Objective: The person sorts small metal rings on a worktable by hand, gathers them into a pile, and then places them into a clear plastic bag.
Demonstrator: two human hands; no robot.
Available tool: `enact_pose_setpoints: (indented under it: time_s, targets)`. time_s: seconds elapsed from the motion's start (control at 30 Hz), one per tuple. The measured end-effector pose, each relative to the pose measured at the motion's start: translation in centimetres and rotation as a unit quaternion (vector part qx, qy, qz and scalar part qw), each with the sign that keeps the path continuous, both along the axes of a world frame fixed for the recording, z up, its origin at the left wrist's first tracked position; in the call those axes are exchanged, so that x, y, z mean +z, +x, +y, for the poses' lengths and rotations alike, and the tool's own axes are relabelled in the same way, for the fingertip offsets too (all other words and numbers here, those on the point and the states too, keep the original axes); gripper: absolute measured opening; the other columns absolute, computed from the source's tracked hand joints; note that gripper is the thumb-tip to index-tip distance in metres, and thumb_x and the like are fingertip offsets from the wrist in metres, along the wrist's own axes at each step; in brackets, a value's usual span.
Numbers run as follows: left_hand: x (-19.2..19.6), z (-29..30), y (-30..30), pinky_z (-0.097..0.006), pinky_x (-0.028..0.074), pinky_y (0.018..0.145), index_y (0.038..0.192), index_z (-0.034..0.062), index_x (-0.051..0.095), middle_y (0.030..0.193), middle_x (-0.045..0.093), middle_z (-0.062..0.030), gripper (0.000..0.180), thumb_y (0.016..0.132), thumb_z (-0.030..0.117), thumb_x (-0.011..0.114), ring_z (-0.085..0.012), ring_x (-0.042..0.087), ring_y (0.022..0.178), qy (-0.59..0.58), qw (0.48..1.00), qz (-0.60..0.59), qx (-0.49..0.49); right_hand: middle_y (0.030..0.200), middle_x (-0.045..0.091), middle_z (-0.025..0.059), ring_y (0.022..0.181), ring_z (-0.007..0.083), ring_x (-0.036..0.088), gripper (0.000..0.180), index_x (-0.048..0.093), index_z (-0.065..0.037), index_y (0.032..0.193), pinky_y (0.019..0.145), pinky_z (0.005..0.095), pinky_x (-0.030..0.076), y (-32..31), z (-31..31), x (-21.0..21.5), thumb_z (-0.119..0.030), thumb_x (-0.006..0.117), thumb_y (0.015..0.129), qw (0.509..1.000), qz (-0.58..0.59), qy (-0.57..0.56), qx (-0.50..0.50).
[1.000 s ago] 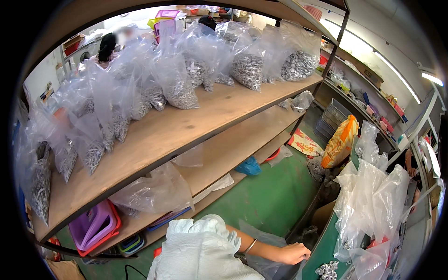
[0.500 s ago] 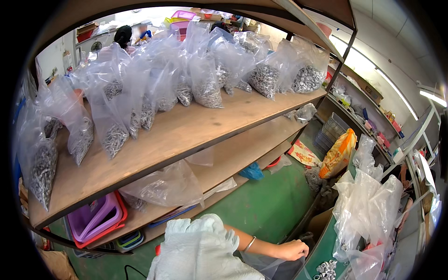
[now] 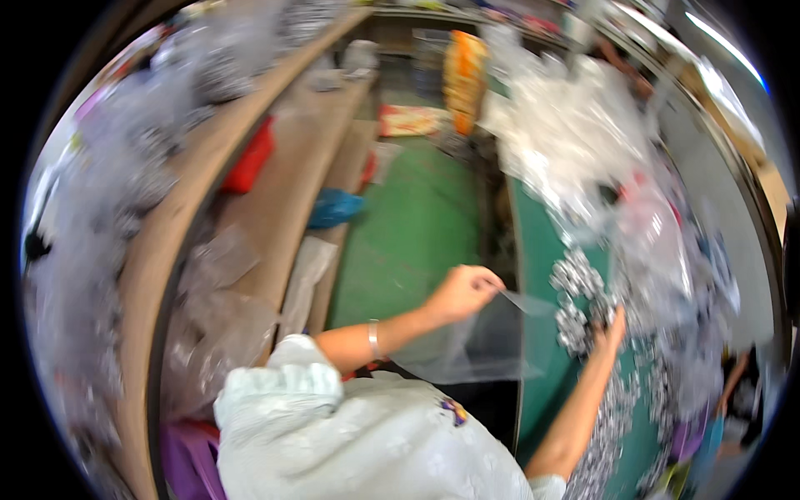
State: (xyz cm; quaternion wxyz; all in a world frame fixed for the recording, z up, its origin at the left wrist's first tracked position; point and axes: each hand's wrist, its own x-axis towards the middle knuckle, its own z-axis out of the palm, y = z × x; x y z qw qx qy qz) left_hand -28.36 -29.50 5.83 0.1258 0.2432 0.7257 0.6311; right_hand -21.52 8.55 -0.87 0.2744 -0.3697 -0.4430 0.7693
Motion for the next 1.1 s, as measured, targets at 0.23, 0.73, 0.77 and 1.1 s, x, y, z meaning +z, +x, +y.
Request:
enact_pose_setpoints:
  time_s: [0.23, 0.73, 0.77, 1.1]
  targets:
    - [0.9, 0.7, 0.0, -0.017, 0.026, 0.036, 0.1, 0.002, 0.063, 0.063, 0.05, 0.0053, 0.015, 0.087, 0.007, 0.056, -0.0003, 0.04, 0.042, 0.018, 0.995, -0.084, -0.055, 0.072, 0.06, 0.0053, 0.056, 0.0226, 0.058, 0.017, 0.056, -0.01, 0.084, 0.032, 0.0253, 0.029, 1.9, 0.9, 0.9, -0.027, 0.06, 0.083, 0.978, 0.075, -0.191, -0.025]
    - [8.6, -2.1, -5.9, -0.017, 0.029, 0.037, 0.098, 0.001, 0.064, 0.065, 0.053, 0.0056, 0.015, 0.088, 0.01, 0.057, 0.001, 0.038, 0.042, 0.114, 0.992, 0.011, 0.051, 0.065, 0.055, 0.0018, 0.042, 0.0126, 0.049, 0.015, 0.057, -0.006, 0.089, 0.029, 0.0238, 0.027, 3.0, -0.6, 1.8, -0.018, 0.06, 0.08, 0.995, -0.035, 0.021, -0.09]
    - [9.8, -2.3, -6.6, -0.017, 0.029, 0.037, 0.099, 0.0012, 0.064, 0.066, 0.053, 0.0057, 0.015, 0.088, 0.01, 0.057, 0.0012, 0.037, 0.042, 0.125, 0.99, 0.025, 0.056, 0.064, 0.055, 0.001, 0.043, 0.0122, 0.048, 0.019, 0.059, -0.003, 0.092, 0.03, 0.0244, 0.028, 2.7, -1.3, 2.0, -0.018, 0.061, 0.079, 0.991, -0.065, 0.091, -0.078]
    - [18.5, 4.6, -11.0, -0.016, 0.03, 0.046, 0.102, 0.0021, 0.063, 0.067, 0.046, 0.0071, 0.016, 0.09, 0.009, 0.056, 0.0007, 0.037, 0.054, 0.351, 0.906, 0.205, 0.116, 0.091, 0.056, 0.0098, 0.085, 0.032, 0.058, 0.023, 0.063, -0.014, 0.096, 0.072, 0.0428, 0.047, 0.3, -5.5, 1.9, -0.018, 0.065, 0.073, 0.751, -0.344, 0.552, -0.112]
